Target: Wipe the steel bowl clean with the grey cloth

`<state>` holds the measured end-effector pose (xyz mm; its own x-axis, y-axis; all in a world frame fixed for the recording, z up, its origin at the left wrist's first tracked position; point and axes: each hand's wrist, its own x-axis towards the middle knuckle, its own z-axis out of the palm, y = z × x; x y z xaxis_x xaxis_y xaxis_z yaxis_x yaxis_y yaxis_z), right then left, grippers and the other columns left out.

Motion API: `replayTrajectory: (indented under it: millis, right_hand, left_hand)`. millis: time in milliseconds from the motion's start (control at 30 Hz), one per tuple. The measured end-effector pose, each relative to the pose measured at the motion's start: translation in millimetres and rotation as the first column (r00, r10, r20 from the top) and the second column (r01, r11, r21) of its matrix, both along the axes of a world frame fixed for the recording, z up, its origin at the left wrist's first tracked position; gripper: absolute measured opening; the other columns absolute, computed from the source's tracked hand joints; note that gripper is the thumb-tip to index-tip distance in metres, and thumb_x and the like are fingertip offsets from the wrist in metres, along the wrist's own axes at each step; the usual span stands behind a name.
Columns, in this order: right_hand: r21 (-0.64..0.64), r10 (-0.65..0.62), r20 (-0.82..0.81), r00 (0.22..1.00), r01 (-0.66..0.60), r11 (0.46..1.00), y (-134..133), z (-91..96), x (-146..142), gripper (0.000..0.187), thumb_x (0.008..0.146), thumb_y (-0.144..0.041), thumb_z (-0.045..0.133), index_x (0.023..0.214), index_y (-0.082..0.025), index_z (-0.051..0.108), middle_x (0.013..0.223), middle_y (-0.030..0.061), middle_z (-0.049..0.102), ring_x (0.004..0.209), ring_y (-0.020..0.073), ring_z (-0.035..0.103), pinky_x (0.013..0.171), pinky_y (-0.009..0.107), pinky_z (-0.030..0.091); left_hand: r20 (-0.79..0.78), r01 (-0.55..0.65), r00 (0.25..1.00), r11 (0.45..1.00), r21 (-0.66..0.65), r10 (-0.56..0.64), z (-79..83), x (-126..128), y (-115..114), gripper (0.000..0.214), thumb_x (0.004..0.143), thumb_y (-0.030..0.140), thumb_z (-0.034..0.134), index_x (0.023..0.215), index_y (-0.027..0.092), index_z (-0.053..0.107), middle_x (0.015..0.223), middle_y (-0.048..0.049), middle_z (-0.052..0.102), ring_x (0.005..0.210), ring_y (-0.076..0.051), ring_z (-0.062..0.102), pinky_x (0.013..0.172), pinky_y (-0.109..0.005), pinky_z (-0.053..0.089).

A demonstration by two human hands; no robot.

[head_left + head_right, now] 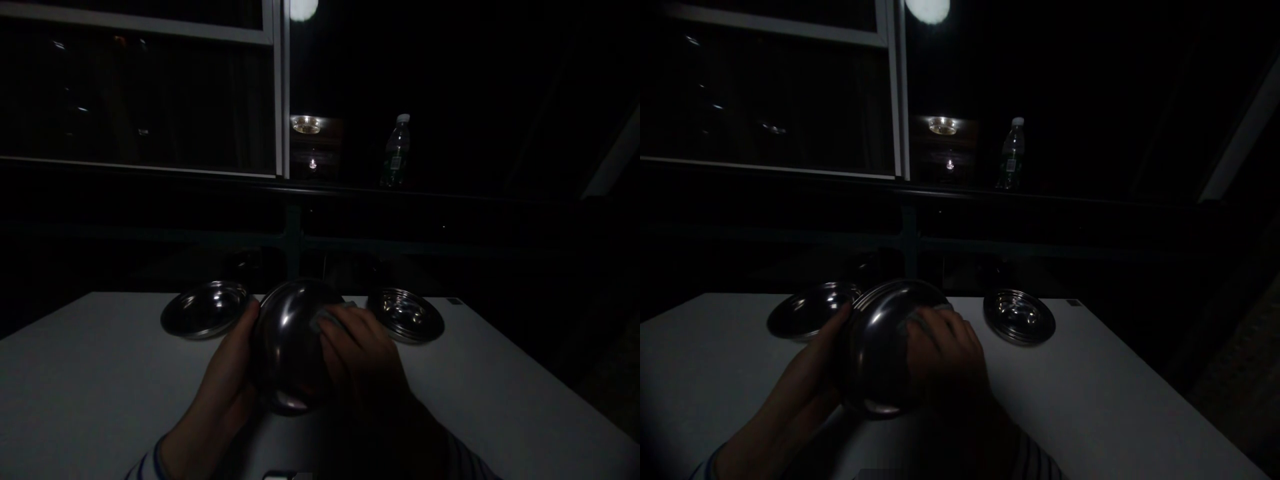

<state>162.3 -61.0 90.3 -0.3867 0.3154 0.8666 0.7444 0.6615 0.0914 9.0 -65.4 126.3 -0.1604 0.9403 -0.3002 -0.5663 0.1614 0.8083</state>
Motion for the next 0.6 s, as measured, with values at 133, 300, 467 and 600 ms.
replayTrajectory:
  millis: [133, 300, 467, 600]
  right_hand:
    - [0.051, 0.089, 0.03, 0.996, -0.091, 0.995, -3.5, -1.2, -4.9, 0.021, 0.086, -0.023, 0.044, 0.099, -0.017, 0.059, 0.104, 0.0052, 0.062, 0.091, 0.0197, 0.051, 0.071, 0.034, 0.043]
    - [-0.013, -0.057, -0.049, 0.997, 0.056, 0.998, -1.7, 3.5, 0.7, 0.02, 0.085, -0.017, 0.045, 0.096, -0.014, 0.061, 0.101, 0.0088, 0.062, 0.089, 0.0198, 0.052, 0.072, 0.033, 0.045]
    - [0.021, 0.098, 0.021, 0.995, -0.098, 0.995, -2.3, -0.1, -3.2, 0.021, 0.084, -0.022, 0.047, 0.101, -0.016, 0.059, 0.105, 0.006, 0.061, 0.091, 0.0204, 0.052, 0.072, 0.033, 0.044]
    - [-0.033, 0.015, -0.01, 1.0, -0.015, 0.999, -3.6, 2.4, -4.1, 0.021, 0.086, -0.021, 0.043, 0.095, -0.015, 0.061, 0.102, 0.0086, 0.062, 0.088, 0.0204, 0.051, 0.07, 0.033, 0.043]
  left_hand:
    - [0.014, -0.01, 1.0, 1.0, 0.006, 0.01, 1.8, 0.1, 0.8, 0.02, 0.082, 0.03, 0.052, 0.076, 0.015, 0.065, 0.056, -0.0014, 0.067, 0.044, -0.013, 0.06, 0.041, -0.022, 0.048]
    - [0.01, 0.008, 1.0, 1.0, -0.021, -0.008, 1.1, 0.9, 2.4, 0.022, 0.081, 0.032, 0.053, 0.077, 0.015, 0.065, 0.06, -0.0034, 0.068, 0.05, -0.015, 0.064, 0.046, -0.024, 0.051]
    - [-0.008, 0.015, 1.0, 1.0, -0.002, -0.015, -2.9, 0.3, 3.4, 0.022, 0.082, 0.031, 0.052, 0.079, 0.014, 0.065, 0.059, -0.0038, 0.068, 0.046, -0.015, 0.062, 0.045, -0.024, 0.05]
    - [-0.005, 0.0, 1.0, 1.0, -0.006, 0.0, -3.5, -0.9, 4.3, 0.021, 0.081, 0.032, 0.053, 0.084, 0.015, 0.066, 0.062, -0.0032, 0.068, 0.048, -0.014, 0.062, 0.044, -0.023, 0.049]
